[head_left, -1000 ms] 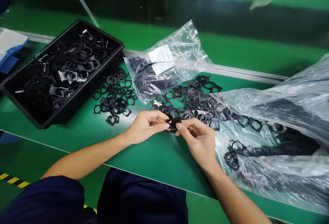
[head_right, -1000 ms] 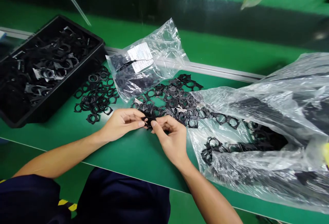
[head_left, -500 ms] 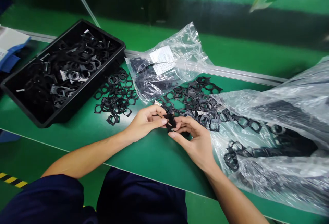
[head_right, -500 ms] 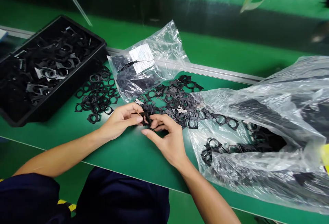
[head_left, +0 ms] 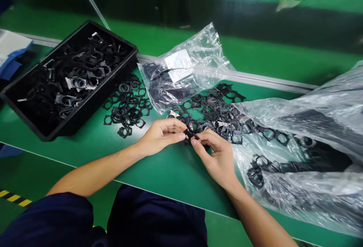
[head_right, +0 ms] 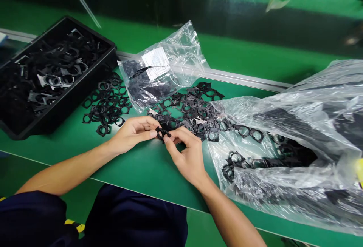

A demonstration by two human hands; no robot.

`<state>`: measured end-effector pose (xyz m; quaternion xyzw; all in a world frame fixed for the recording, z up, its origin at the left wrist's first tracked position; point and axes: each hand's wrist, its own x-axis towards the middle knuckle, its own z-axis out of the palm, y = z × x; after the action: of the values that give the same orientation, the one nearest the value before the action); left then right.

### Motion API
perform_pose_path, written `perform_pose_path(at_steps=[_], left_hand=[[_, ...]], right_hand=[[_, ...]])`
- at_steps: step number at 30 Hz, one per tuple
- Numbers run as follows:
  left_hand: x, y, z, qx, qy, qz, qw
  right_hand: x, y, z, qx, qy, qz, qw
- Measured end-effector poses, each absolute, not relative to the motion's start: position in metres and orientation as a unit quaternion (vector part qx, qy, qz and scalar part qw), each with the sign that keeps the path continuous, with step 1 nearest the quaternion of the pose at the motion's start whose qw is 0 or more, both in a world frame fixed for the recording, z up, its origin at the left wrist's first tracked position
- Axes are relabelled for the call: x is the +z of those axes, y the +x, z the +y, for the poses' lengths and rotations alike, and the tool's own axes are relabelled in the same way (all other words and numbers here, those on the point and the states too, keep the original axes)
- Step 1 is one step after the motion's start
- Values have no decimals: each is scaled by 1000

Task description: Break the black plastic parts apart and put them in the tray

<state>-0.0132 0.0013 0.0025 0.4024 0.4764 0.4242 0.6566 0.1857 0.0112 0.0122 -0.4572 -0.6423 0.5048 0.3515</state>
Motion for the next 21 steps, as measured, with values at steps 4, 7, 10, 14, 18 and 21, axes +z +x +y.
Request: perform_pose_path(at_steps=[4,7,10,14,18,21], left_hand=[[1,-12,2,428,382,463,675],[1,-11,1,442,359,455,685],[2,-10,1,452,349,449,687],[3,-10,2,447,353,448,689],[3,-11,2,437,343,443,703],[3,-12,2,422,338,452,709]], right_hand=[[13,185,11,521,-455,-626,362],[14,186,13,585,-441,-578,360],[15,186,16,664,-410,-530,332],[16,186,18,665,-402,-545,314],[18,187,17,615,-411,-597,310],[19,188,17,579,-420,-620,323]])
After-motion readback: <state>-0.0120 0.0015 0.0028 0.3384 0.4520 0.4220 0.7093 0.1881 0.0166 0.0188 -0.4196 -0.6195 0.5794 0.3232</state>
